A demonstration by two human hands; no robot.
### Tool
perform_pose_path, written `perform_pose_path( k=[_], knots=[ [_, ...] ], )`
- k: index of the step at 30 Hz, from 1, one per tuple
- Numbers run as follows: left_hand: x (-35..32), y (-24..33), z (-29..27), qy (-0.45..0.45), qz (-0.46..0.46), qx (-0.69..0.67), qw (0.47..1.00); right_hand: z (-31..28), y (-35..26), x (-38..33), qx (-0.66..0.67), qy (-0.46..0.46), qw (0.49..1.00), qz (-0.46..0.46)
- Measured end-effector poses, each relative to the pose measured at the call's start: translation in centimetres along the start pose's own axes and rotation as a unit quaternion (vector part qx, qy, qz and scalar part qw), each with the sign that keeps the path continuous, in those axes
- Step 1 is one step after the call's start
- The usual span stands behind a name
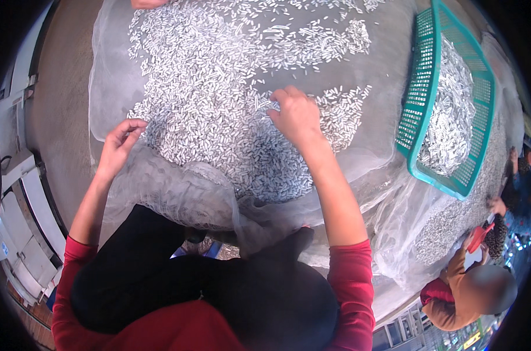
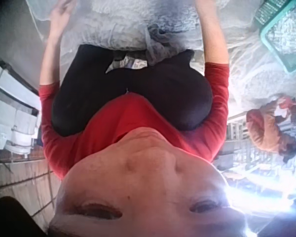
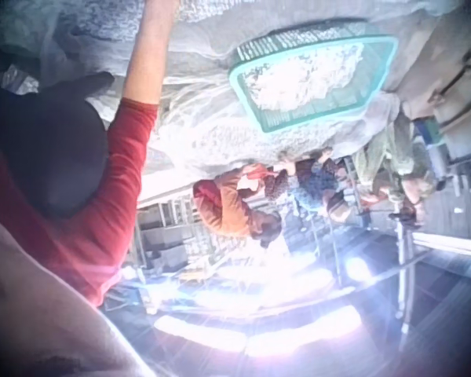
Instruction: The person repeatedly picks up small white cylindrical objects from a large pile on a white sheet and places them into a green basket. The hands work continuously over the pile, moving items one by one or in small handfuls.
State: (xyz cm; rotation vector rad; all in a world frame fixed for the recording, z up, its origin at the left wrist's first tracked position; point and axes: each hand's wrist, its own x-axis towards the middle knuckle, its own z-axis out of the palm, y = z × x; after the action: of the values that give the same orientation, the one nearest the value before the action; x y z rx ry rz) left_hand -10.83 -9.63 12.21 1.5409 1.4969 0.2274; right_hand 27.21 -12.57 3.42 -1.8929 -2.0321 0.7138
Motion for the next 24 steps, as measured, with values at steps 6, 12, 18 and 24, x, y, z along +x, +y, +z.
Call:
perform_pose_path(
  k=[6,12,18,24],
  knots=[
    [-0.5,-0.1,0.3,-0.011,-0.003,0.010,1.000,1.1,1.5,0.8,-0.038,-0.025,0.995,-0.089],
    [0.5,-0.5,-0.3,-0.012,0.004,0.012,1.000,-0.9,4.2,-1.1,0.446,-0.094,0.876,0.157],
    [0.8,-0.8,-0.8,-0.018,0.010,0.010,1.000,-1.6,4.5,-1.7,0.683,-0.157,0.694,0.168],
    [0.2,-0.8,-0.8,-0.017,0.013,0.018,1.000,1.7,0.7,2.1,0.299,-0.110,0.938,0.134]
  ],
)
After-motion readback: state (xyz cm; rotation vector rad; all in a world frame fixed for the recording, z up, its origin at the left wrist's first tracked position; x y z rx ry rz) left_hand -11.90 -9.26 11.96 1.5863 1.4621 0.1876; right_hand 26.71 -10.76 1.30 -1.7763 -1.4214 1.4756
